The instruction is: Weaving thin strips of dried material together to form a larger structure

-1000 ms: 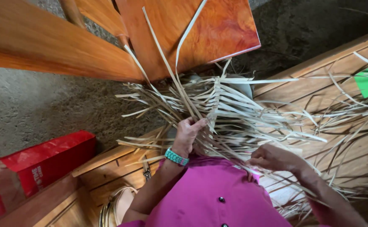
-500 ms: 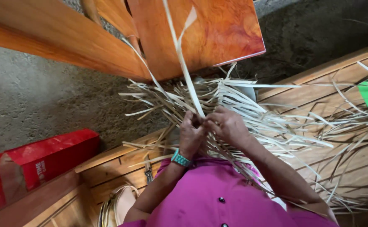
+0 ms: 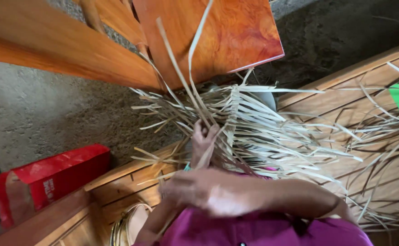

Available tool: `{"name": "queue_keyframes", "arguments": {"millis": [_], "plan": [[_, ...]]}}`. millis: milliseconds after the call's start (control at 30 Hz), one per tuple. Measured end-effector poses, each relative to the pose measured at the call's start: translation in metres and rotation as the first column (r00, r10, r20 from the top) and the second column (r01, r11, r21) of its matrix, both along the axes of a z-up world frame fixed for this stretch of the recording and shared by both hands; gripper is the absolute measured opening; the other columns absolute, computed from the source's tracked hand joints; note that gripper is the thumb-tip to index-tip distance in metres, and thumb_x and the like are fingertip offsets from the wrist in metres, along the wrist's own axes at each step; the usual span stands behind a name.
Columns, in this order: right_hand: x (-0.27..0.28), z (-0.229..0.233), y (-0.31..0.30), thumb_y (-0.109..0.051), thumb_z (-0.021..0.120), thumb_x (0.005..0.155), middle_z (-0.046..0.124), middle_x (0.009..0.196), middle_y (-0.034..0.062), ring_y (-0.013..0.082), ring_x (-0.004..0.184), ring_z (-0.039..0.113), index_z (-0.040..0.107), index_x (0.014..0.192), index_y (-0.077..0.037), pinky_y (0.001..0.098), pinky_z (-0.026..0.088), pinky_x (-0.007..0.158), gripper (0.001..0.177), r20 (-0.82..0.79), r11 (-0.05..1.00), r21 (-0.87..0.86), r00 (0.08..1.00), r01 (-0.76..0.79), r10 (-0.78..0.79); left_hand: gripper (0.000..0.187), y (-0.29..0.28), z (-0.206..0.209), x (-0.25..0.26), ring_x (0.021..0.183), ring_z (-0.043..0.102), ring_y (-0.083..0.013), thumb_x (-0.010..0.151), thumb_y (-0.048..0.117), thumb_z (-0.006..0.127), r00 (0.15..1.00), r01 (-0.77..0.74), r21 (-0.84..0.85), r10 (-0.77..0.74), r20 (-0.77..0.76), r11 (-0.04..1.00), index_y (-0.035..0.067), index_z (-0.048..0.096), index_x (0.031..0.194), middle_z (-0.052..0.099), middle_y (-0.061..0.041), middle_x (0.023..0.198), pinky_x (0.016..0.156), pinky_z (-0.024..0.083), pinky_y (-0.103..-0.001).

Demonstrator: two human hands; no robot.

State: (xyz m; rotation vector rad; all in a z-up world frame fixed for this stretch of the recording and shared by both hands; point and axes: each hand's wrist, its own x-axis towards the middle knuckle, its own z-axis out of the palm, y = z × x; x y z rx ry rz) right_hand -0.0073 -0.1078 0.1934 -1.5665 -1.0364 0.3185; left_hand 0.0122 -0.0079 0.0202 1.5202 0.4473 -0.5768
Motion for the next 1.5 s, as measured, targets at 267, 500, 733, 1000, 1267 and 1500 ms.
{"name": "queue_keyframes", "arguments": {"millis": [267, 500, 733, 1000, 1267, 1500], "plan": [[-0.004, -0.181, -0.132, -0.054, 0.057, 0.095, 0.071, 0.064, -0.0001, 0.0283, 0.075, 0.074, 0.060, 0.075, -0.022, 0.0398, 0.058, 0.064, 0.037, 0.111, 0.393, -0.851, 0.852, 0.348, -0.512, 0.031, 0.064, 0.033, -0.035, 0.082, 0.076, -0.0339, 0.095, 0.043, 0.067, 0.667, 0.624, 0.438, -0.733, 0.134, 0.647, 0.013, 0.072, 0.093, 0.075, -0.017, 0.079, 0.072, 0.060, -0.043], [-0.043, -0.244, -0.121, -0.043, 0.074, 0.075, 0.071, 0.062, 0.0054, 0.0370, 0.070, 0.074, 0.067, 0.075, -0.019, 0.0512, 0.059, 0.066, 0.024, 0.042, 0.450, -0.847, 0.879, 0.284, -0.476, 0.018, 0.031, 0.049, -0.010, 0.086, 0.072, -0.0370, 0.094, 0.014, 0.067, 0.405, 0.167, 0.321, -0.361, 0.840, 0.932, 0.005, 0.070, 0.109, 0.069, -0.015, 0.093, 0.079, 0.059, -0.044], [-0.014, -0.174, -0.095, -0.026, 0.076, 0.079, 0.062, 0.107, 0.0103, 0.0403, 0.090, 0.068, 0.051, 0.137, -0.028, 0.0533, 0.057, 0.071, 0.063, 0.296, 0.640, -0.594, 0.872, 0.488, -0.390, 0.032, 0.039, -0.017, -0.013, 0.089, 0.071, -0.0389, 0.097, 0.043, 0.067, 0.884, 0.314, 0.371, -0.412, 0.221, 0.874, 0.012, 0.070, 0.103, 0.072, -0.019, 0.087, 0.080, 0.054, -0.047], [0.061, -0.126, -0.083, -0.026, 0.058, 0.092, 0.060, 0.100, 0.0030, 0.0390, 0.076, 0.068, 0.074, 0.110, -0.034, 0.0488, 0.059, 0.068, 0.025, 0.066, 0.840, -0.494, 0.973, 0.225, -0.221, 0.016, 0.035, -0.024, -0.020, 0.080, 0.070, -0.0237, 0.096, 0.024, 0.067, 0.928, 0.239, 0.226, -0.291, 0.233, 0.944, 0.010, 0.075, 0.099, 0.073, -0.017, 0.081, 0.073, 0.056, -0.040], [0.088, -0.127, -0.090, -0.013, 0.083, 0.075, 0.077, 0.067, 0.0099, 0.0193, 0.065, 0.071, 0.083, 0.078, -0.007, 0.0325, 0.058, 0.068, 0.007, -0.435, 0.832, -0.535, 0.795, 0.149, -0.422, 0.021, 0.034, -0.024, -0.024, 0.083, 0.069, -0.0210, 0.096, 0.028, 0.069, 0.961, 0.217, 0.193, -0.244, 0.132, 0.957, 0.010, 0.077, 0.101, 0.073, -0.015, 0.085, 0.078, 0.057, -0.039], [0.062, -0.161, -0.065, -0.035, 0.069, 0.093, 0.068, 0.090, 0.0082, 0.0365, 0.090, 0.069, 0.070, 0.091, -0.014, 0.0465, 0.058, 0.074, 0.021, 0.118, 0.732, -0.625, 0.960, 0.270, -0.254, 0.013, 0.040, -0.011, -0.017, 0.087, 0.072, -0.0389, 0.097, 0.012, 0.064, 0.897, 0.222, 0.219, -0.287, 0.337, 0.950, 0.004, 0.074, 0.102, 0.072, -0.023, 0.090, 0.078, 0.057, -0.043]]}}
